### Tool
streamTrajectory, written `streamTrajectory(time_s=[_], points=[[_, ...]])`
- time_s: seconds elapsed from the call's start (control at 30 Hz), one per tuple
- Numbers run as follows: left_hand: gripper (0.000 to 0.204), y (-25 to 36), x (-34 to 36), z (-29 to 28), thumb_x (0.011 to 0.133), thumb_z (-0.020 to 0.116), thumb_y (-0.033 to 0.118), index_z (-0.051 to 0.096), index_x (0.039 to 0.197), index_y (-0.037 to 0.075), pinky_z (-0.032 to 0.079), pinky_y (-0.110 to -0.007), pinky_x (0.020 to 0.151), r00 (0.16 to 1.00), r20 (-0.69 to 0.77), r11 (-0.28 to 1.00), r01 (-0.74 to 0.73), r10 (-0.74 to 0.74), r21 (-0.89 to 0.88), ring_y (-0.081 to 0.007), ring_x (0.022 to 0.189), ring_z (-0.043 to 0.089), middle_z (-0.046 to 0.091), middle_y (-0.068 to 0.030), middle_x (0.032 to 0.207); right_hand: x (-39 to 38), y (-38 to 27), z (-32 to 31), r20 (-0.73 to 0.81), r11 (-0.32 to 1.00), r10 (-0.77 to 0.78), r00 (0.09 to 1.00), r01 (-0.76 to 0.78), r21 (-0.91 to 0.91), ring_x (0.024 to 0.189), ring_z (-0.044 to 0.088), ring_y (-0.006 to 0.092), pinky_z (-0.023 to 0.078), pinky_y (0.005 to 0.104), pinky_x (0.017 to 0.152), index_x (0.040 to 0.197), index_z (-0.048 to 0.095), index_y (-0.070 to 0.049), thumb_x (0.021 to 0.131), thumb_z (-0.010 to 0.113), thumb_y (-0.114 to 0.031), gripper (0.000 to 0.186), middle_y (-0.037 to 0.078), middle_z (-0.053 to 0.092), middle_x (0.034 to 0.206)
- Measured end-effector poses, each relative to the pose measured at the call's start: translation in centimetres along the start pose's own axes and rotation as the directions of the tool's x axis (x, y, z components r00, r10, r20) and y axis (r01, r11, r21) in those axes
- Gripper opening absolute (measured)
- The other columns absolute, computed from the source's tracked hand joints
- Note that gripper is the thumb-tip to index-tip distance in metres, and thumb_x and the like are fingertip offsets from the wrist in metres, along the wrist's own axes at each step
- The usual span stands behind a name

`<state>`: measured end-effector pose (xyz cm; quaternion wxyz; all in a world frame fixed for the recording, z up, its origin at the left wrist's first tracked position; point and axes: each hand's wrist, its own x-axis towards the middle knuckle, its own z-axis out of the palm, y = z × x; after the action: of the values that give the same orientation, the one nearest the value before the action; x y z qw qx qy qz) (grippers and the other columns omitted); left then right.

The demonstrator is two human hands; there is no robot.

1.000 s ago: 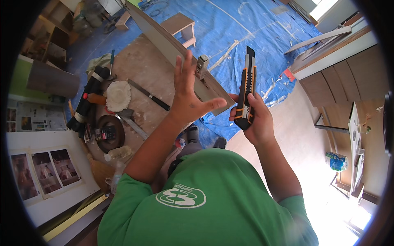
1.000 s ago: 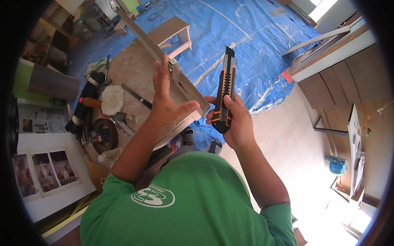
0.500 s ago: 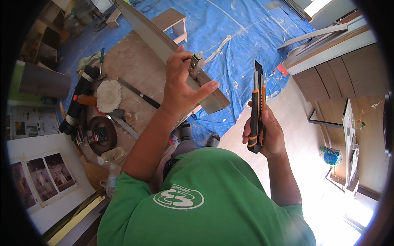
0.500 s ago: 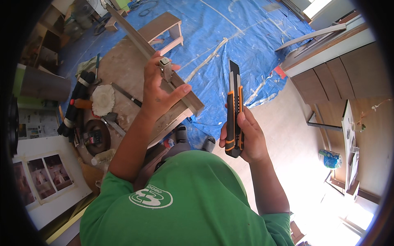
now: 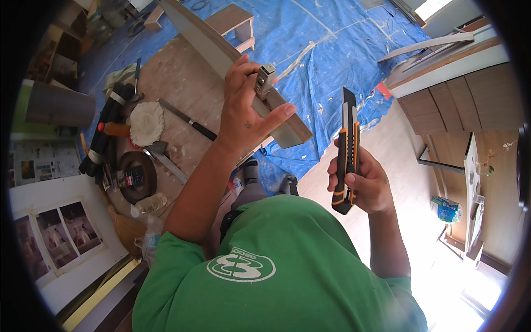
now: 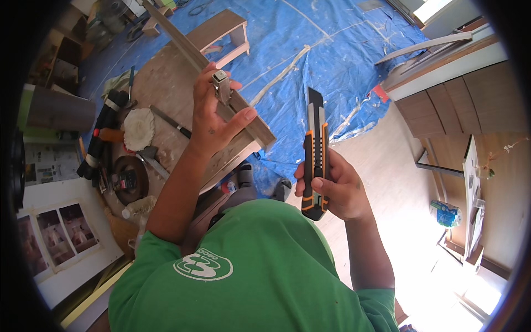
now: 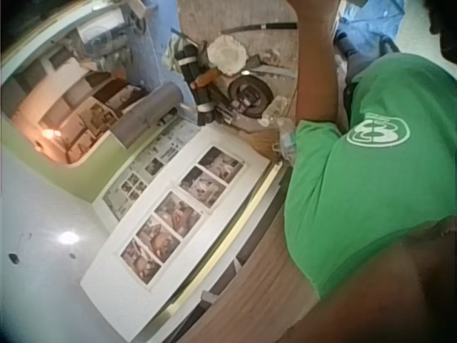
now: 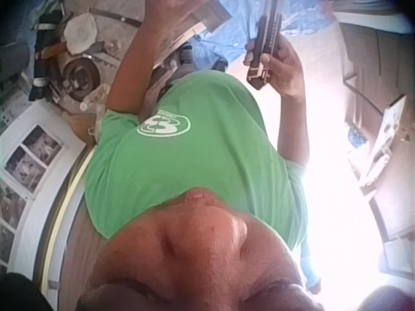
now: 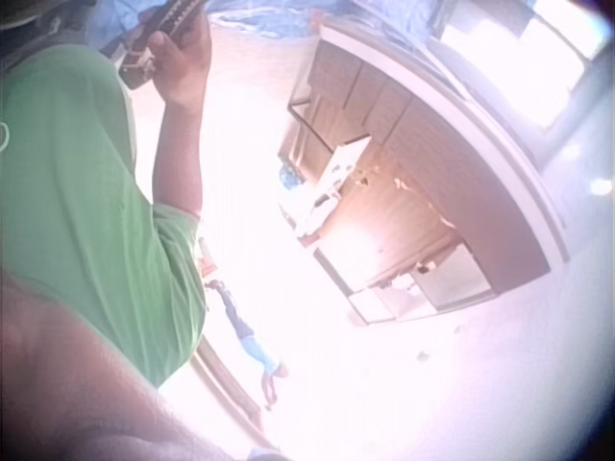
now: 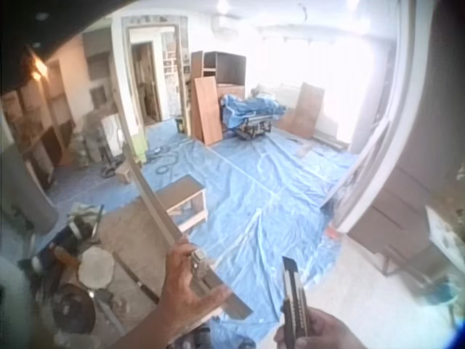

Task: The person sands a wooden board with sandpaper, then applies a white filler to the edges using a putty knife. They smooth the filler along the edges and corners, then use a utility knife to trim excess material from the board's edge.

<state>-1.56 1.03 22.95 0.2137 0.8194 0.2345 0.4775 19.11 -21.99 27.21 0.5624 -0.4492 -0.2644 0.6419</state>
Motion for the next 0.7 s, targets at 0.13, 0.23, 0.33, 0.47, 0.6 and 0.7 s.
streamTrajectory(time_s=[0.13, 0.23, 0.33, 0.47, 0.6, 0.7], points=[[0.055, 0.0, 0.2, 0.1, 0.081, 0.088, 0.046, 0.068, 0.11, 0.004, 0.031, -0.056, 0.121, 1.0, -0.013, 1.0, -0.012, 0.012, -0.018, -0.0408, 0.135, 0.044, 0.055, -0.0117, 0.119, -0.8, 0.1, 0.1, 0.019, 0.999, 0.017, 1.0, -0.018, 0.045, 0.091, 0.072, 0.0233, 0.059, 0.0387, 0.082, 0.147, 0.042, 0.006, 0.095, 0.06, -0.007, 0.056, 0.017, 0.069, 0.11], [0.056, -0.1, 0.1, 0.2, 0.081, 0.088, 0.047, 0.069, 0.11, 0.004, 0.031, -0.057, 0.121, 1.0, -0.019, 1.0, -0.005, 0.005, -0.019, -0.0409, 0.135, 0.044, 0.055, -0.0116, 0.119, -1.1, 0.2, 0.1, 0.022, 0.999, 0.026, 0.999, -0.027, 0.041, 0.085, 0.072, 0.0229, 0.06, 0.0369, 0.078, 0.147, 0.042, 0.005, 0.097, 0.061, -0.01, 0.055, 0.016, 0.069, 0.106], [0.057, -0.3, 0.0, 0.3, 0.081, 0.088, 0.047, 0.069, 0.111, 0.003, 0.031, -0.057, 0.121, 1.0, -0.012, 1.0, -0.01, 0.01, -0.013, -0.0412, 0.135, 0.044, 0.055, -0.0116, 0.119, -1.5, 0.0, 0.0, 0.01, 1.0, 0.018, 1.0, -0.019, 0.023, 0.079, 0.073, 0.0227, 0.06, 0.0353, 0.073, 0.148, 0.043, 0.004, 0.1, 0.058, -0.011, 0.052, 0.016, 0.07, 0.102], [0.058, -0.2, 0.0, 0.1, 0.081, 0.088, 0.047, 0.069, 0.113, 0.002, 0.031, -0.057, 0.121, 1.0, 0.006, 1.0, -0.005, 0.005, -0.008, -0.0418, 0.136, 0.043, 0.055, -0.0124, 0.122, -1.5, -0.7, 0.4, -0.124, 0.999, 0.035, 0.992, -0.032, 0.028, 0.08, 0.075, 0.026, 0.064, 0.0375, 0.073, 0.138, 0.047, 0.002, 0.102, 0.051, -0.009, 0.038, 0.021, 0.071, 0.102], [0.071, 0.2, -0.2, -0.2, 0.078, 0.089, 0.048, 0.065, 0.123, -0.001, 0.03, -0.058, 0.121, 0.999, 0.032, 0.998, 0.044, -0.043, -0.034, -0.0446, 0.143, 0.038, 0.055, -0.0155, 0.132, -0.8, -2.0, 0.0, -0.136, 0.999, 0.04, 0.99, -0.044, -0.023, 0.083, 0.077, 0.0314, 0.066, 0.0434, 0.077, 0.127, 0.049, 0.001, 0.101, 0.049, -0.007, 0.028, 0.023, 0.073, 0.097], [0.081, 0.1, -0.4, -0.4, 0.076, 0.09, 0.049, 0.06, 0.13, -0.003, 0.03, -0.058, 0.121, 0.997, 0.067, 0.999, 0.044, -0.044, 0.007, -0.0466, 0.148, 0.033, 0.053, -0.0174, 0.139, -0.2, -3.4, 0.6, -0.105, 0.996, 0.056, 0.993, -0.063, -0.06, 0.077, 0.075, 0.0274, 0.063, 0.0384, 0.072, 0.127, 0.05, -0.001, 0.099, 0.054, -0.004, 0.029, 0.02, 0.073, 0.092]])
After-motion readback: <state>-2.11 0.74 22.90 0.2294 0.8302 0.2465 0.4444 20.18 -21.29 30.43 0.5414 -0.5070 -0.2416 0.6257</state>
